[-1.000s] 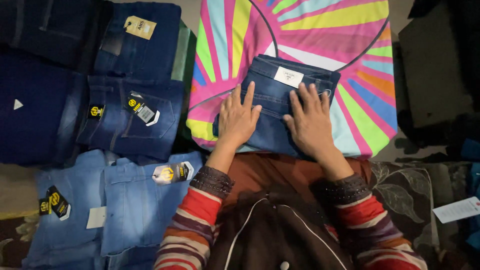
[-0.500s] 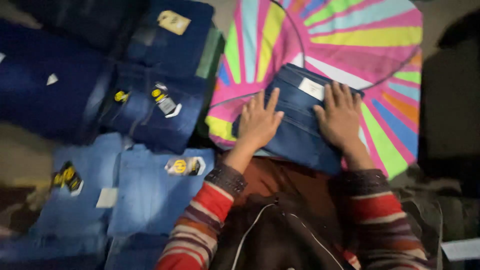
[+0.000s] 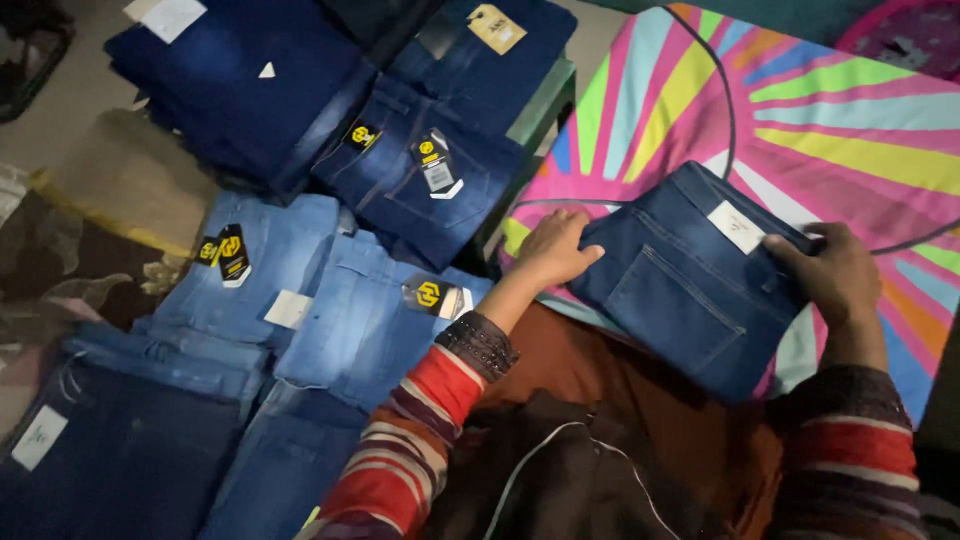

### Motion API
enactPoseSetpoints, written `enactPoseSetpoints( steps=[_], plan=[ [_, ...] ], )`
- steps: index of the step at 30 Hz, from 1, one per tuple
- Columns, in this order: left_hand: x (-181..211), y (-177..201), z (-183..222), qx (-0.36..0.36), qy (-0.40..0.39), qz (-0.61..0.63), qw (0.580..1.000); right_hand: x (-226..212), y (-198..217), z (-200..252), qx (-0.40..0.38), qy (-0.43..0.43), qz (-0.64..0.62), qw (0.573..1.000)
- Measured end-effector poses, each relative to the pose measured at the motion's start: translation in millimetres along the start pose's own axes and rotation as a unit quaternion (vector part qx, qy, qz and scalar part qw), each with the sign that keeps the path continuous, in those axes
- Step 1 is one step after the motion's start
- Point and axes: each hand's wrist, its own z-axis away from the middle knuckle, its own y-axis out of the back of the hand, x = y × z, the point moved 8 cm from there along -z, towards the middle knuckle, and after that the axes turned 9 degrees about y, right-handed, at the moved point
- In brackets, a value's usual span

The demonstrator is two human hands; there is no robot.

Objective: Folding and stacking various pairs of denim jeans on a flat surface

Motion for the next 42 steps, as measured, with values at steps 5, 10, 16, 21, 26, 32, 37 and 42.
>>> enactPoseSetpoints(
  steps=[5, 10, 16, 21, 26, 32, 37, 42],
  plan=[
    [1, -8, -9, 0.043, -0.034, 0.014, 0.998, 6, 0, 19, 0.097, 0.023, -0.129, 0.987],
    [14, -21, -19, -0.016, -0.038, 0.065, 0.997, -13, -3, 82, 0.087, 0.030, -0.385, 0.918],
    [20, -18, -5, -0.150, -0.026, 0.292, 0.944, -43, -8, 136, -0.042, -0.119, -0.384, 0.915],
    [1, 2, 21, -0.168, -0.046, 0.461, 0.870, -77, 6, 123, -0.033, -0.042, -0.400, 0.915],
    [-33, 62, 50, -0.106, -0.045, 0.523, 0.844, -162, 10, 73, -0.052, 0.064, -0.451, 0.889],
    [-103, 95, 44, 0.087, 0.036, 0.553, 0.828, -239, -56, -12, -0.203, 0.204, -0.367, 0.885],
    [-125, 117, 36, 0.163, 0.108, 0.558, 0.807, -290, -100, -105, -0.233, 0.279, -0.192, 0.912],
    [-103, 178, -28, 0.212, -0.012, 0.513, 0.832, -396, -73, -200, -0.102, 0.441, -0.255, 0.855]
  ],
)
